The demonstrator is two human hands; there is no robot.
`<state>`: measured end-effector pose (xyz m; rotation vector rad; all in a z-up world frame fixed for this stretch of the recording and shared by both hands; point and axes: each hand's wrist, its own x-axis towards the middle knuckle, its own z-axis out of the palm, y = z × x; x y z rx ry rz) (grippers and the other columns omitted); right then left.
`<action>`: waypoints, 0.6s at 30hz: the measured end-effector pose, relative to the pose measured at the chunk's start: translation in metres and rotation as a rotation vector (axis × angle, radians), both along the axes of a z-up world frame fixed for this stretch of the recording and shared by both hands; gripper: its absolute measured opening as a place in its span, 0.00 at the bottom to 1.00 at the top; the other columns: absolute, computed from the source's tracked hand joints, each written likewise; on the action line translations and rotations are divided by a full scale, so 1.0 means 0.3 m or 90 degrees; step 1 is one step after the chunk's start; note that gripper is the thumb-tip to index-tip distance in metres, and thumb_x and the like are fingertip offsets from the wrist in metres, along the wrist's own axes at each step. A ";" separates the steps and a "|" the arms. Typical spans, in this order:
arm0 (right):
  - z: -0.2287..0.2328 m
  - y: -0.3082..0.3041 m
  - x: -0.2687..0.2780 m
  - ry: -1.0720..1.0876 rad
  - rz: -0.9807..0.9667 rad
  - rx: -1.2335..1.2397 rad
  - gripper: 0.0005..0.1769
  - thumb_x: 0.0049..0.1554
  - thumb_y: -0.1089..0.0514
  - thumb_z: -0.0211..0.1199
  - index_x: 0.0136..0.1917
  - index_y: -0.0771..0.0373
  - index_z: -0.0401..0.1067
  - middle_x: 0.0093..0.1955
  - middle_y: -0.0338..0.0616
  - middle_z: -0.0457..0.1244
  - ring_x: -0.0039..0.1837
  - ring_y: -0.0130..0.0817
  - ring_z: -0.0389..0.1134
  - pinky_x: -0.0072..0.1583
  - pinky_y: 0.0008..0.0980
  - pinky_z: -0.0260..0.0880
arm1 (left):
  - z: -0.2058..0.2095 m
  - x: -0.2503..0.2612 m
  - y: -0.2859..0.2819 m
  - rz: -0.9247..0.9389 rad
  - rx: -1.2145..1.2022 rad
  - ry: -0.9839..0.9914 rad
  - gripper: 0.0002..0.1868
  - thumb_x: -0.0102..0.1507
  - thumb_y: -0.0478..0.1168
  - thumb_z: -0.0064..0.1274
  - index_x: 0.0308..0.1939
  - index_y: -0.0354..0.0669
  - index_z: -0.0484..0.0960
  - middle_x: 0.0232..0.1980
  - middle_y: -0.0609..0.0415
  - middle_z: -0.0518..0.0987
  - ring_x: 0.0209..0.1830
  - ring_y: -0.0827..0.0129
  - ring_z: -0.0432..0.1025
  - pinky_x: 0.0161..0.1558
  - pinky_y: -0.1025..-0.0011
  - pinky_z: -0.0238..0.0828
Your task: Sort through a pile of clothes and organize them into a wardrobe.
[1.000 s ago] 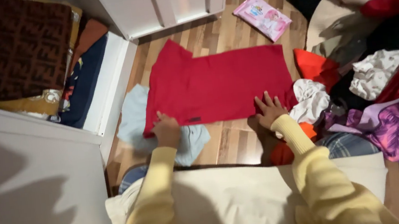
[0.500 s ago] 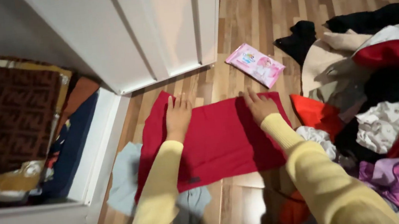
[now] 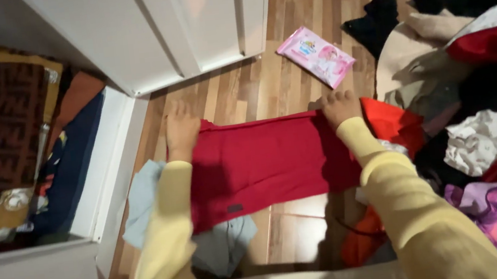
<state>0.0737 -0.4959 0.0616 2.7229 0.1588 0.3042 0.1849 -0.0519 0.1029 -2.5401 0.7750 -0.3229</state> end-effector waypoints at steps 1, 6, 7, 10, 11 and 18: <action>0.008 0.015 -0.034 0.002 0.002 0.003 0.12 0.59 0.55 0.52 0.53 0.54 0.73 0.51 0.39 0.69 0.55 0.38 0.70 0.56 0.41 0.64 | -0.022 -0.026 0.030 0.002 0.003 0.002 0.13 0.61 0.42 0.50 0.31 0.53 0.91 0.42 0.52 0.87 0.62 0.61 0.72 0.70 0.57 0.53; 0.053 0.048 -0.123 -0.018 -0.009 -0.032 0.09 0.58 0.55 0.53 0.49 0.54 0.73 0.48 0.39 0.70 0.54 0.38 0.71 0.56 0.43 0.65 | -0.035 -0.149 0.134 0.021 -0.049 0.008 0.09 0.58 0.37 0.53 0.27 0.54 0.86 0.31 0.55 0.85 0.35 0.62 0.81 0.36 0.62 0.74; 0.061 0.060 -0.131 -0.026 -0.009 -0.032 0.09 0.58 0.55 0.53 0.49 0.54 0.73 0.48 0.39 0.70 0.54 0.38 0.71 0.56 0.43 0.65 | -0.051 -0.175 0.150 0.022 -0.048 0.000 0.09 0.58 0.37 0.53 0.27 0.54 0.86 0.31 0.55 0.85 0.35 0.62 0.81 0.36 0.62 0.74; 0.036 0.072 -0.200 0.009 -0.026 -0.033 0.08 0.60 0.55 0.53 0.49 0.54 0.73 0.47 0.41 0.71 0.53 0.39 0.71 0.56 0.43 0.65 | -0.128 -0.289 0.169 0.063 -0.129 0.057 0.12 0.65 0.40 0.51 0.28 0.51 0.86 0.31 0.51 0.85 0.31 0.62 0.81 0.29 0.62 0.74; 0.013 0.067 -0.213 0.026 -0.037 -0.025 0.08 0.61 0.56 0.53 0.50 0.55 0.73 0.47 0.41 0.71 0.54 0.40 0.71 0.57 0.43 0.64 | -0.147 -0.324 0.166 0.109 -0.131 0.071 0.11 0.65 0.39 0.50 0.29 0.51 0.86 0.32 0.51 0.85 0.32 0.62 0.81 0.29 0.62 0.75; -0.100 0.079 -0.209 0.055 -0.198 0.012 0.13 0.61 0.55 0.50 0.53 0.54 0.75 0.54 0.44 0.69 0.60 0.41 0.69 0.61 0.51 0.62 | -0.200 -0.436 0.176 0.281 -0.175 0.159 0.10 0.61 0.36 0.49 0.32 0.51 0.87 0.40 0.51 0.85 0.40 0.58 0.82 0.34 0.60 0.75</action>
